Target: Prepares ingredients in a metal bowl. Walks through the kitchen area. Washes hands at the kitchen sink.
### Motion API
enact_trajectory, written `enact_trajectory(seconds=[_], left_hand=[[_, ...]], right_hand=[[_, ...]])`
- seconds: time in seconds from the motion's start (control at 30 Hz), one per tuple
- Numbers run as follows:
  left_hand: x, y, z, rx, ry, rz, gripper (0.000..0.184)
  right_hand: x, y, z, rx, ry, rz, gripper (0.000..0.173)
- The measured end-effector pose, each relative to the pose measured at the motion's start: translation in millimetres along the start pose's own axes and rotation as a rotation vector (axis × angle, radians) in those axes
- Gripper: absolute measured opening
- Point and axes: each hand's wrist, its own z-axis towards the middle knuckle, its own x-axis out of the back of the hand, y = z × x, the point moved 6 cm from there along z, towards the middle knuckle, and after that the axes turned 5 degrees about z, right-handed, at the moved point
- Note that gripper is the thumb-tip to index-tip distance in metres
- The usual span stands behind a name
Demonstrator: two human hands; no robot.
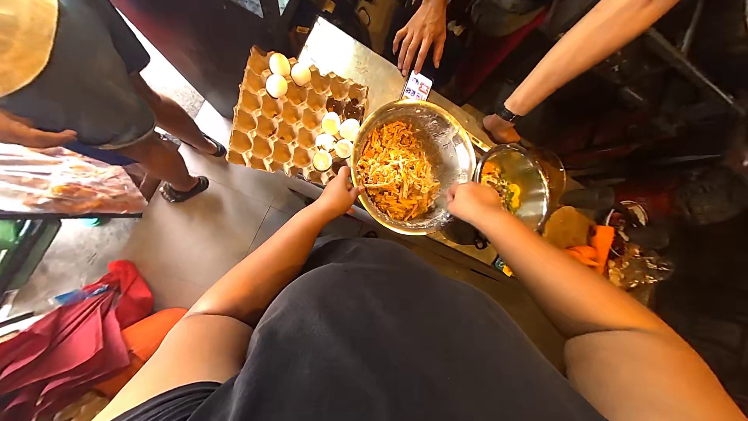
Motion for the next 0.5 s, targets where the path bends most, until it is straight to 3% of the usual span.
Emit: enact_trajectory(seconds=[0.1, 0.2, 0.37, 0.5], left_hand=[[1.3, 0.9, -1.7, -0.006, -0.016, 0.007, 0.05], [2.8, 0.1, -1.9, -0.026, -0.016, 0.033, 0.051], [2.7, 0.4, -1.7, -0.024, -0.03, 0.046, 0.05], [3.7, -0.3, -2.3, -0.025, -0.028, 0.056, 0.05]], right_hand=[[-25.5, -0.7, -7.4, -0.039, -0.011, 0.233, 0.04], [-19.5, 6.6, -24.0, -0.032, 0.005, 0.371, 0.045], [27.8, -4.2, -58.1, -0.005, 0.146, 0.205, 0.044], [43.4, -47.2, -36.9, 0.043, 0.18, 0.075, 0.042]])
